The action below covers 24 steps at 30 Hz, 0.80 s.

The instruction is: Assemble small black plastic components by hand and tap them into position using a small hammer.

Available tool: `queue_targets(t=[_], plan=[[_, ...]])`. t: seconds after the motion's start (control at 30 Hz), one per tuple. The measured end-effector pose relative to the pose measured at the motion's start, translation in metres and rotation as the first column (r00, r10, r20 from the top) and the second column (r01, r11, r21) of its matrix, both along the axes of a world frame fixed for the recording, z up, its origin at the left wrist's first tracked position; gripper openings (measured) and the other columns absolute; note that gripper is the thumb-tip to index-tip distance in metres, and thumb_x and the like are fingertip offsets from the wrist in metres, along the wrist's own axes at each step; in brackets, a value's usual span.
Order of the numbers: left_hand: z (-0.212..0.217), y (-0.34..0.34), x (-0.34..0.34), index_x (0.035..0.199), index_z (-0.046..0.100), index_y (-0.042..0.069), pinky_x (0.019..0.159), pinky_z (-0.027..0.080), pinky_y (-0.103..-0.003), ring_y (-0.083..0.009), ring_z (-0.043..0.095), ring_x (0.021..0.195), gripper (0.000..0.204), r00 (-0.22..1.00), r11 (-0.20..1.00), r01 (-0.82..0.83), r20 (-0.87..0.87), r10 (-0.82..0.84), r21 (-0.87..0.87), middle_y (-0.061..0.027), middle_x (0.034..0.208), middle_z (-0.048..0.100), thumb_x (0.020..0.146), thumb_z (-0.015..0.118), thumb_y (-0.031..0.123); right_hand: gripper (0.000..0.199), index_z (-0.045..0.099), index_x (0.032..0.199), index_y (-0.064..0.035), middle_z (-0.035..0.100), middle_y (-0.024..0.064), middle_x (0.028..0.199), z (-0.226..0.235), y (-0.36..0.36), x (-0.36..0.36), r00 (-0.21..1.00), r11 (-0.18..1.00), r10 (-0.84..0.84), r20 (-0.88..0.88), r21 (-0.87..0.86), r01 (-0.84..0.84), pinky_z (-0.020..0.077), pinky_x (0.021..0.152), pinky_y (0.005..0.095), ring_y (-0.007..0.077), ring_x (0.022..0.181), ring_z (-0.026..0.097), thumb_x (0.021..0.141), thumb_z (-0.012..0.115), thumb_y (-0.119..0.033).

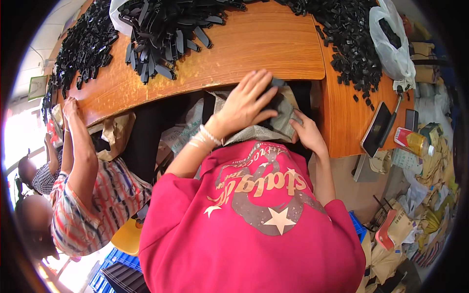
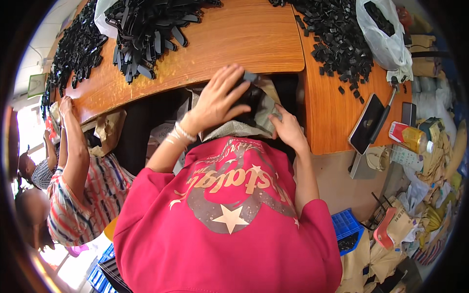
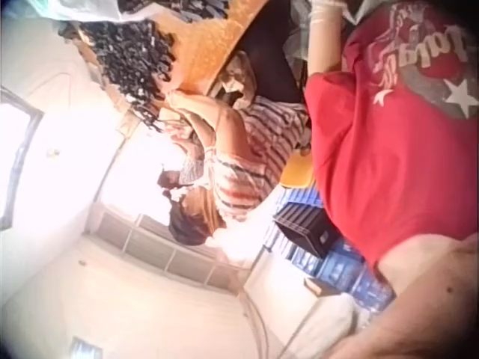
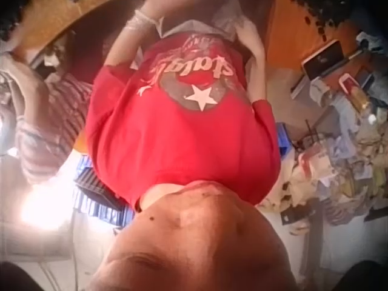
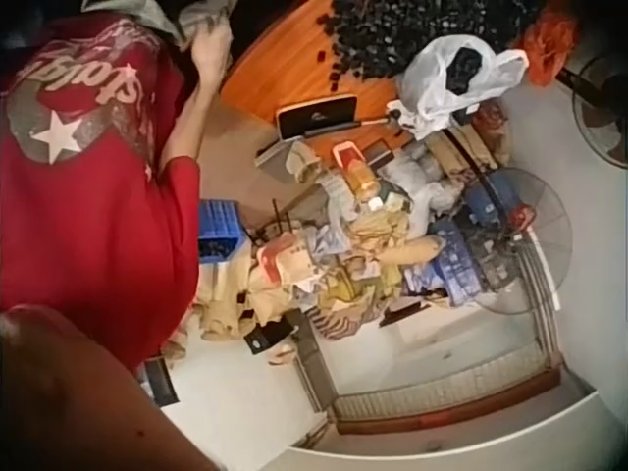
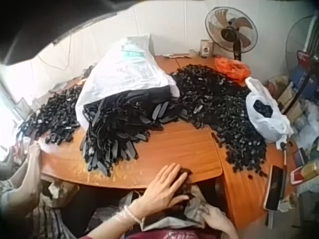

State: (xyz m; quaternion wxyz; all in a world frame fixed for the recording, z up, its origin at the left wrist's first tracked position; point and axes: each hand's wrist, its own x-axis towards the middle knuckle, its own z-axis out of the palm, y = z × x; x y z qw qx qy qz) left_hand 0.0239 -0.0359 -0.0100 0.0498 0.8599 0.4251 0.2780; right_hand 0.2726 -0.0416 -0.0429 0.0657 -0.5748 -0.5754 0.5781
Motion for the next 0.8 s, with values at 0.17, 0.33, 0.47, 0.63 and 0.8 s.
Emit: queue_targets(t=[0.17, 0.33, 0.47, 0.63, 0.8], plan=[[-0.018, -0.048, -0.006, 0.099, 0.062, -0.002, 0.094, 0.045, -0.044, -0.0345, 0.056, 0.110, 0.032, 0.999, 0.996, 0.019, 0.040, -0.016, -0.086, -0.0181, 0.115, 0.059, 0.080, 0.071, 0.023, 0.049, 0.051, 0.127, 0.0088, 0.062, 0.0097, 0.059, -0.010, -0.006, 0.001, 0.994, 0.993, -0.076, -0.073, 0.084, 0.082, 0.0450, 0.051, 0.0253, 0.0108, 0.049, 0.058, 0.095, 0.057, -0.028], [-0.012, -0.052, 0.009, 0.105, 0.062, -0.002, 0.077, 0.052, -0.037, -0.0308, 0.064, 0.085, 0.026, 0.947, 0.865, -0.025, 0.266, 0.181, -0.501, -0.0181, 0.106, 0.062, 0.087, 0.065, 0.016, 0.033, 0.058, 0.115, 0.0021, 0.060, 0.0038, 0.072, 0.026, -0.006, -0.035, 0.632, 0.843, -0.451, -0.630, -0.069, 0.534, 0.0350, 0.045, 0.0182, 0.0030, 0.048, 0.043, 0.101, 0.048, -0.026], [0.020, -0.035, 0.047, 0.148, 0.023, 0.004, 0.077, 0.050, -0.032, -0.0240, 0.060, 0.088, 0.072, 0.753, 0.782, 0.132, 0.574, 0.320, -0.610, -0.0178, 0.111, 0.058, 0.089, 0.063, 0.010, 0.029, 0.058, 0.117, 0.0013, 0.062, 0.0048, 0.095, 0.052, 0.000, -0.087, 0.492, 0.762, -0.378, -0.784, 0.037, 0.646, 0.0466, 0.079, 0.0235, 0.0094, 0.086, 0.057, 0.102, 0.045, -0.019], [0.013, -0.015, 0.053, 0.144, 0.034, -0.001, 0.064, 0.047, -0.021, -0.0088, 0.057, 0.072, 0.050, 0.424, 0.560, 0.421, 0.701, 0.574, -0.713, -0.0055, 0.092, 0.063, 0.097, 0.051, 0.004, 0.021, 0.062, 0.110, 0.0024, 0.058, 0.0119, 0.104, 0.065, 0.015, -0.064, 0.776, 0.573, -0.255, -0.577, 0.556, 0.602, 0.0469, 0.085, 0.0301, 0.0216, 0.100, 0.059, 0.097, 0.050, -0.010], [0.022, -0.008, 0.042, 0.130, 0.045, -0.003, 0.080, 0.051, -0.034, -0.0235, 0.065, 0.088, 0.035, 0.166, 0.415, 0.751, 0.755, 0.635, -0.514, -0.0172, 0.105, 0.063, 0.098, 0.050, 0.011, 0.019, 0.064, 0.100, 0.0008, 0.060, 0.0121, 0.084, 0.042, 0.063, 0.032, 0.713, 0.403, -0.700, 0.036, 0.844, 0.353, 0.0486, 0.067, 0.0382, 0.0271, 0.075, 0.062, 0.092, 0.060, -0.016]])
